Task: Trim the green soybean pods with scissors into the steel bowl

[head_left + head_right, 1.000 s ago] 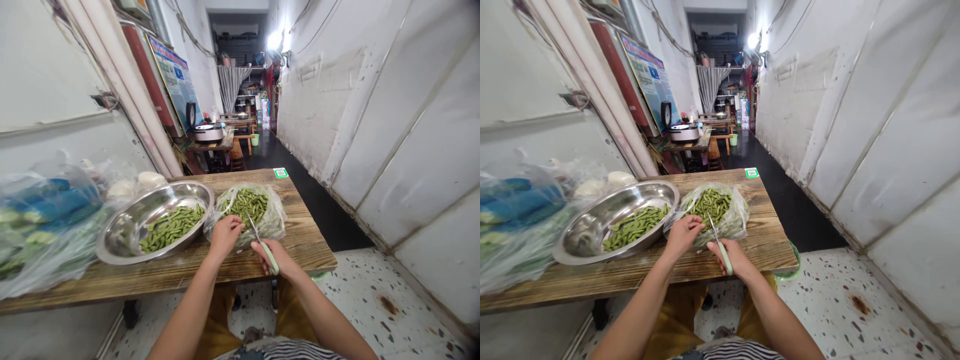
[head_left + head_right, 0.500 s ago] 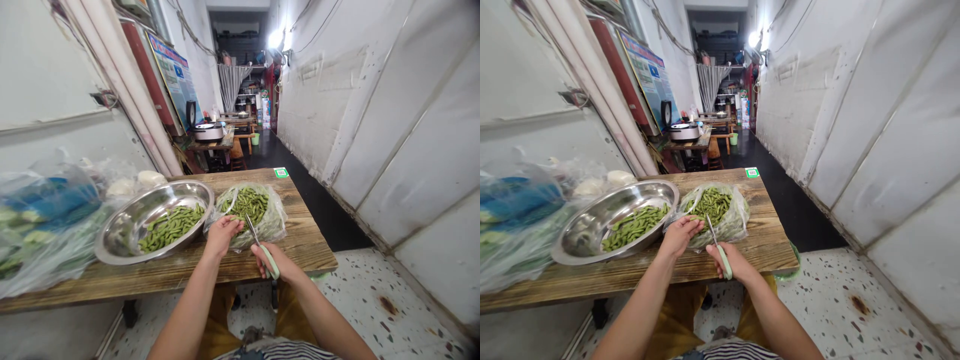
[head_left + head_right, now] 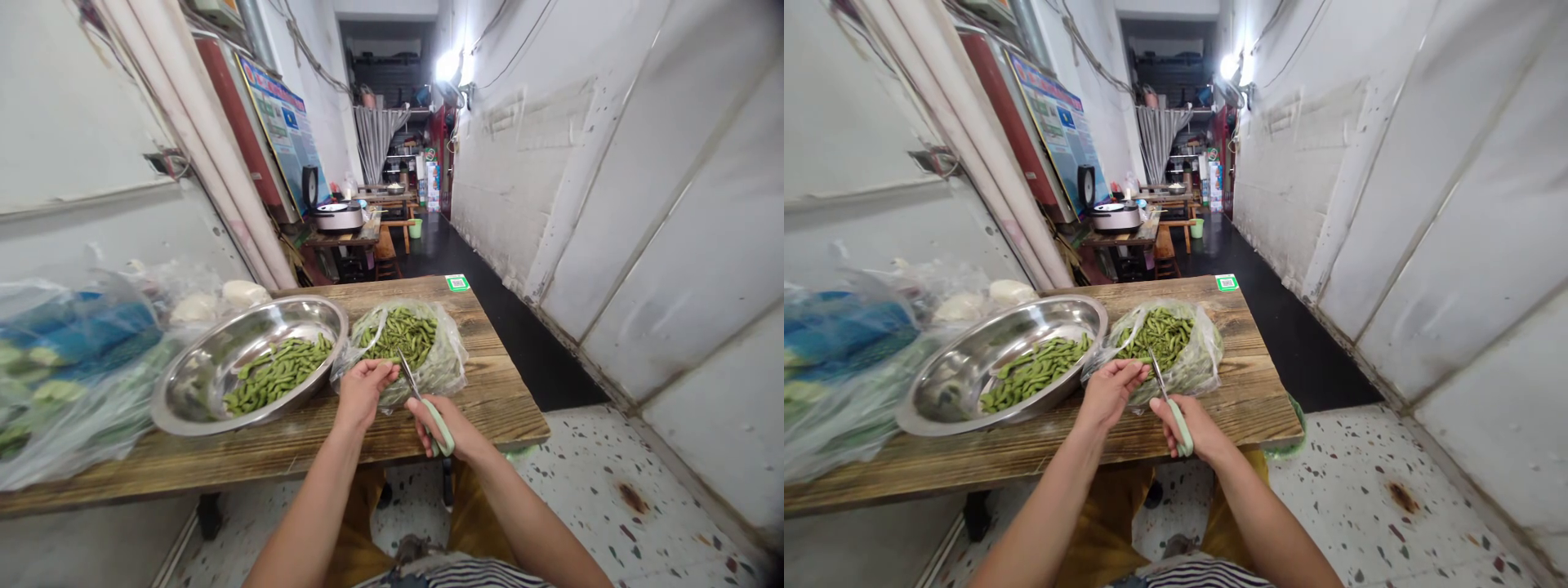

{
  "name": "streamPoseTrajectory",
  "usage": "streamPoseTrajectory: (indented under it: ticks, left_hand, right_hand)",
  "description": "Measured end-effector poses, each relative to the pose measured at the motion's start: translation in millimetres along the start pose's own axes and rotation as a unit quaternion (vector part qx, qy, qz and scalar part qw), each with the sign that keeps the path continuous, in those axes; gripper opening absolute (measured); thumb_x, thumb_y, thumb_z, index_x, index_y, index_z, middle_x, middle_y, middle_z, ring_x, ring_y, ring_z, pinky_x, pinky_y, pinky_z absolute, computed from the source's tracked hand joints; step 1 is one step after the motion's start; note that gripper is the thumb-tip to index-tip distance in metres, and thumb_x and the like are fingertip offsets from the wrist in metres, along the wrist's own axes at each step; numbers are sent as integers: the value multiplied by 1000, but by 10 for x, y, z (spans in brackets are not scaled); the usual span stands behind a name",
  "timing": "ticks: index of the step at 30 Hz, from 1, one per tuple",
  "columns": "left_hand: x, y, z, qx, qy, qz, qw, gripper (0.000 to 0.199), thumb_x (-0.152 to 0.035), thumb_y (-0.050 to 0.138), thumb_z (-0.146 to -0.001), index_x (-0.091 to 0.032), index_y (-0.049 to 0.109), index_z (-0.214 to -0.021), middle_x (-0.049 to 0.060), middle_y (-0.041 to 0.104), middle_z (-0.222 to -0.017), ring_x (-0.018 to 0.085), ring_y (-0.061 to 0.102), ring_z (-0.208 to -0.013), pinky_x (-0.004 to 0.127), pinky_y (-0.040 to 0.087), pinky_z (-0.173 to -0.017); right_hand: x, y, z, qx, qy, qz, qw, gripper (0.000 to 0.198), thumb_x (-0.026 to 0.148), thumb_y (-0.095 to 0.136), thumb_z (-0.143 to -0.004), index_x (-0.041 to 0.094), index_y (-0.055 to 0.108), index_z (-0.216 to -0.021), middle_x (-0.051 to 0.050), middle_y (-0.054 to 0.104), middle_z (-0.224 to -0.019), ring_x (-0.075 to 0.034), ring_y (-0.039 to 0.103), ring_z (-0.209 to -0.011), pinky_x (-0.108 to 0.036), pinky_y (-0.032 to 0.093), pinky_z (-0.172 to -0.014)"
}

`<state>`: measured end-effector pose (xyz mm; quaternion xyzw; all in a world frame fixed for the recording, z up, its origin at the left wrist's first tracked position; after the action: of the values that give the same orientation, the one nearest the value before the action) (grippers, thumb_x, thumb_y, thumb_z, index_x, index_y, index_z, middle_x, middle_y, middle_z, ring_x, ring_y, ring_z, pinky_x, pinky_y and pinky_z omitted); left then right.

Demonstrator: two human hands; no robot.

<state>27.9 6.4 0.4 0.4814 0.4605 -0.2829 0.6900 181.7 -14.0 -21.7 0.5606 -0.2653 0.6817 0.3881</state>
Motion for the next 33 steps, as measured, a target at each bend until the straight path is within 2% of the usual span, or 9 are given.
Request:
streamPoseTrajectory:
  ticks: [8,12,14,16,19,22,25,28,33]
  left_hand:
    - [72,58,73,-16,15,-16,1000,28,-25,81,-52,-11,62,-69,4,69,-68,14,66,-66,33,54,-76]
    - [-57,-86,44,-70,115,-112,985,27,-33,73,-62,-14,61,-76,4,69,-70,17,67,-68,37,54,-76]
    - [-282,-284,11,-167,223,-220,935,26,-35,66,-70,-15,62,-86,5,69,-76,20,66,-74,39,53,-78]
    - [-546,-487,-4,-288,318,-357,830,28,-33,61,-74,-15,64,-96,9,69,-90,24,65,-88,43,48,-86]
    - [-778,-587,2,-339,399,-503,688,38,-27,60,-73,-15,63,-109,16,59,-122,33,49,-118,50,34,-101]
    - [-672,-368,5,-214,427,-569,670,30,-27,52,-81,-16,66,-105,14,63,-115,29,54,-113,43,36,-100]
    - [-346,-11,-81,8,310,-658,687,30,-27,43,-88,-19,69,-99,10,71,-100,22,64,-95,31,44,-88]
    - [-131,193,-227,35,194,-737,647,30,-29,44,-87,-17,72,-93,13,72,-94,25,65,-90,33,47,-79]
    - [-64,228,-450,0,158,-755,637,28,-29,49,-84,-13,72,-84,19,71,-87,29,66,-86,34,46,-72]
  right_hand:
    - [8,-14,-3,-17,11,10,1000,52,69,57,-72,18,47,-68,9,43,-43,-6,39,-29,-16,35,-27]
    - [-20,-43,-37,-48,15,-1,999,50,66,62,-68,18,46,-68,10,44,-42,-6,39,-28,-16,32,-26]
    - [-45,-75,-47,-58,19,-17,998,50,67,61,-68,19,45,-70,10,44,-44,-5,40,-30,-16,34,-28]
    - [-66,-102,-46,-55,28,-24,998,51,67,60,-69,19,45,-71,10,45,-46,-5,41,-31,-16,36,-29]
    - [-84,-107,-37,-46,33,-33,998,52,69,59,-69,19,45,-73,9,46,-48,-5,43,-32,-17,37,-31]
    - [-90,-76,-39,-43,38,-45,997,53,71,55,-71,19,46,-77,9,47,-51,-6,44,-34,-18,39,-32]
    - [-90,-63,-41,-45,41,-49,997,54,72,55,-70,19,47,-78,9,47,-51,-6,44,-34,-18,39,-33]
    - [-87,-94,-27,-52,35,-44,997,53,70,57,-70,19,47,-75,8,47,-52,-6,43,-35,-18,40,-33]
    - [-88,-156,-3,-53,32,-37,997,53,70,59,-69,19,45,-72,9,46,-50,-6,42,-34,-18,39,-31]
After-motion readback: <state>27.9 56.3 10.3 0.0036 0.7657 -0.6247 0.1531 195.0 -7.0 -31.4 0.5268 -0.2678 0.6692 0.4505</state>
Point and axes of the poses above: each hand's wrist, its own z-axis away from the middle knuckle, its own y-axis out of the palm, x = y × z, the point moved 2 cm from there along -z, towards the middle knuckle
